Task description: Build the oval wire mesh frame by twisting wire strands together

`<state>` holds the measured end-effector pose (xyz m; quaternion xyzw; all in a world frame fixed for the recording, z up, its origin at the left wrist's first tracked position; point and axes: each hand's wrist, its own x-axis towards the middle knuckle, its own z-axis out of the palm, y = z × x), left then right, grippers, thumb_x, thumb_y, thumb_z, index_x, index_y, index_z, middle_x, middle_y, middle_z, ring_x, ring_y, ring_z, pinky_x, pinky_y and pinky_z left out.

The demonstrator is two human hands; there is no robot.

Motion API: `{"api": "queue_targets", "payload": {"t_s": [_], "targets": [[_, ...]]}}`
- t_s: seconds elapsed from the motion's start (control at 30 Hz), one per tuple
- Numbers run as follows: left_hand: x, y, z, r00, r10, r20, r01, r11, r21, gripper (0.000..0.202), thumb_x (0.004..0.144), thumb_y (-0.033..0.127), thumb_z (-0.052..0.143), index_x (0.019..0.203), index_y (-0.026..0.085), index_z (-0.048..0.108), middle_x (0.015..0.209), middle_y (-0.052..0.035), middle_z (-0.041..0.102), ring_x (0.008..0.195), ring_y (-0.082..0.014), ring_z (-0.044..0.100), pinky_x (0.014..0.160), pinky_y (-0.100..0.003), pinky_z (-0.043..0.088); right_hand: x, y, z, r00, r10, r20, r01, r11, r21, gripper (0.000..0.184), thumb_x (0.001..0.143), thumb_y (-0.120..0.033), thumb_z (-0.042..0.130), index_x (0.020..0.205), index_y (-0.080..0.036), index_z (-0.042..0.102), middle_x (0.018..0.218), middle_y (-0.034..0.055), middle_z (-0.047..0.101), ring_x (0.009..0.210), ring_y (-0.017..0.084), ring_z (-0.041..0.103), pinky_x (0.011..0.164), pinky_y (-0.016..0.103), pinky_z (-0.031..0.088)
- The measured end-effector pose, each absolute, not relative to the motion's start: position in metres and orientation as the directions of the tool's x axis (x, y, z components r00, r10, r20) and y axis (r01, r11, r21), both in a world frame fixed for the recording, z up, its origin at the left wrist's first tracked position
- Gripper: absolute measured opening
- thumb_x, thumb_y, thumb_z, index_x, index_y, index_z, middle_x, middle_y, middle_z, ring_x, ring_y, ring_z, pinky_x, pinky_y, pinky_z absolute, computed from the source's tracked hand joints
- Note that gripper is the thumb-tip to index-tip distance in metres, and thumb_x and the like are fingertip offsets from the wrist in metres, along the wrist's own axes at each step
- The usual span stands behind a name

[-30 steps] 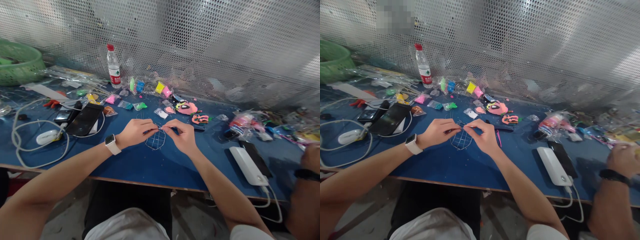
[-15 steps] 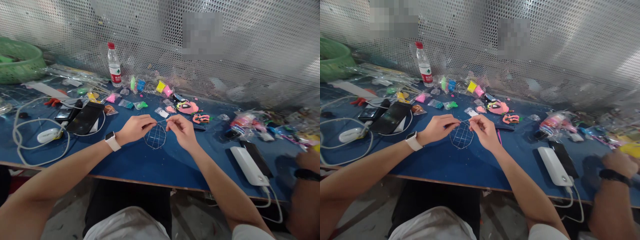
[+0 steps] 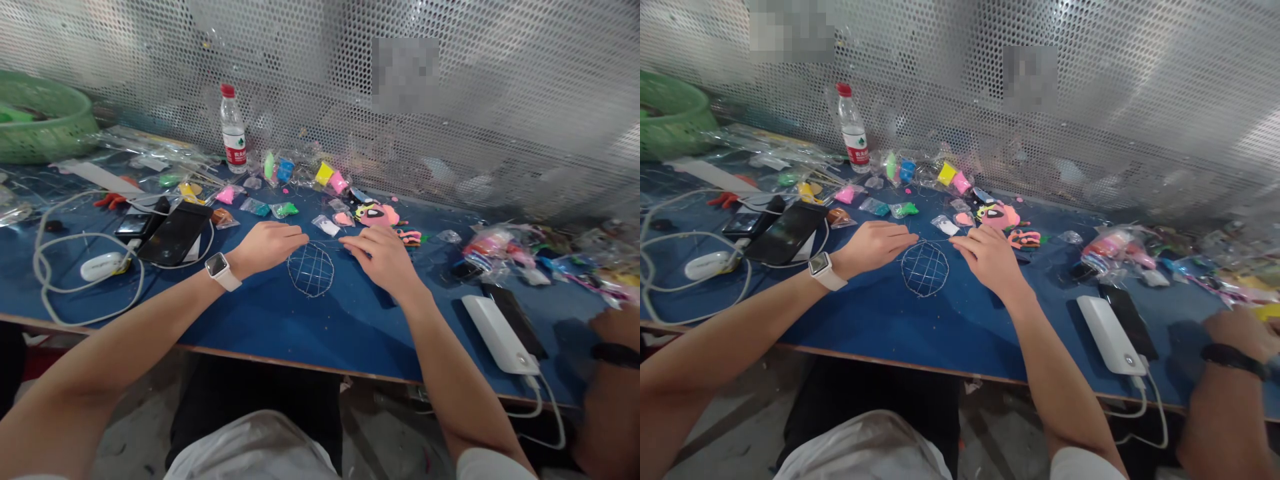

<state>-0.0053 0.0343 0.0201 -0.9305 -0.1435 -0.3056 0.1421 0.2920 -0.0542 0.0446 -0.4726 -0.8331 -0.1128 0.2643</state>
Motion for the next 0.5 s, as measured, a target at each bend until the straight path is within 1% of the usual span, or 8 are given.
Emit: {"api": "queue_targets", "payload": {"t_s": [0.07, 0.13, 0.17, 0.23, 0.33, 0.4, 0.5], "targets": [[-0.004, 0.033, 0.021, 0.776, 0.169, 0.607, 0.357, -0.912, -0.201, 0.028, 0.113, 0.016, 0.048, 0.107, 0.018, 0.075, 0.082, -0.0017, 0.073, 0.068, -0.0153, 0.068, 0.062, -0.030, 0.051, 0.297, -0.054, 0.047, -0.434, 0.721, 0.540, 0.852, 0.524, -0.015, 0.029, 0.113, -0.032, 0.057, 0.114, -0.024, 0.085, 0.085, 0.0065, 0.074, 0.085, 0.026, 0.066, 0.085, 0.044, 0.052], [-0.004, 0.032, 0.020, 0.762, 0.186, 0.620, 0.361, -0.917, -0.168, 0.028, 0.113, 0.018, 0.049, 0.104, 0.018, 0.076, 0.082, -0.0015, 0.074, 0.069, -0.0151, 0.069, 0.062, -0.030, 0.051, 0.298, -0.055, 0.047, -0.422, 0.724, 0.546, 0.846, 0.531, -0.050, 0.027, 0.112, -0.031, 0.059, 0.113, -0.023, 0.085, 0.086, 0.0064, 0.076, 0.085, 0.026, 0.068, 0.085, 0.044, 0.053], [-0.003, 0.032, 0.020, 0.750, 0.206, 0.629, 0.366, -0.921, -0.135, 0.028, 0.113, 0.019, 0.050, 0.103, 0.019, 0.076, 0.083, -0.0014, 0.075, 0.070, -0.0150, 0.070, 0.061, -0.030, 0.050, 0.296, -0.055, 0.047, -0.400, 0.731, 0.553, 0.839, 0.534, -0.099, 0.025, 0.111, -0.030, 0.061, 0.112, -0.023, 0.085, 0.088, 0.0064, 0.077, 0.085, 0.025, 0.069, 0.085, 0.044, 0.053], [-0.003, 0.032, 0.018, 0.723, 0.258, 0.641, 0.382, -0.922, -0.060, 0.026, 0.113, 0.024, 0.054, 0.102, 0.019, 0.077, 0.083, -0.0011, 0.076, 0.070, -0.0148, 0.071, 0.059, -0.030, 0.048, 0.290, -0.056, 0.043, -0.320, 0.765, 0.558, 0.813, 0.525, -0.253, 0.023, 0.109, -0.029, 0.064, 0.110, -0.021, 0.085, 0.090, 0.0064, 0.080, 0.081, 0.023, 0.071, 0.083, 0.042, 0.056], [-0.004, 0.032, 0.017, 0.704, 0.309, 0.640, 0.395, -0.919, 0.009, 0.026, 0.111, 0.027, 0.057, 0.100, 0.019, 0.079, 0.079, -0.0001, 0.077, 0.066, -0.0143, 0.071, 0.056, -0.029, 0.046, 0.277, -0.057, 0.037, -0.162, 0.848, 0.504, 0.738, 0.443, -0.509, 0.021, 0.104, -0.030, 0.067, 0.107, -0.020, 0.086, 0.085, 0.0046, 0.081, 0.073, 0.020, 0.073, 0.073, 0.037, 0.057], [-0.004, 0.031, 0.017, 0.707, 0.309, 0.636, 0.379, -0.925, 0.028, 0.025, 0.109, 0.025, 0.058, 0.098, 0.020, 0.080, 0.078, 0.0006, 0.078, 0.065, -0.0143, 0.071, 0.056, -0.030, 0.046, 0.270, -0.057, 0.034, -0.080, 0.878, 0.471, 0.693, 0.389, -0.607, 0.021, 0.102, -0.032, 0.068, 0.104, -0.021, 0.086, 0.076, 0.0029, 0.079, 0.069, 0.020, 0.073, 0.069, 0.035, 0.056], [-0.002, 0.027, 0.018, 0.731, 0.291, 0.617, 0.341, -0.939, 0.040, 0.024, 0.107, 0.022, 0.059, 0.097, 0.021, 0.080, 0.080, 0.0012, 0.079, 0.065, -0.0142, 0.071, 0.057, -0.030, 0.047, 0.262, -0.059, 0.031, 0.002, 0.892, 0.453, 0.625, 0.352, -0.696, 0.023, 0.100, -0.035, 0.069, 0.102, -0.020, 0.086, 0.071, 0.0023, 0.078, 0.066, 0.019, 0.074, 0.066, 0.034, 0.054]]}}
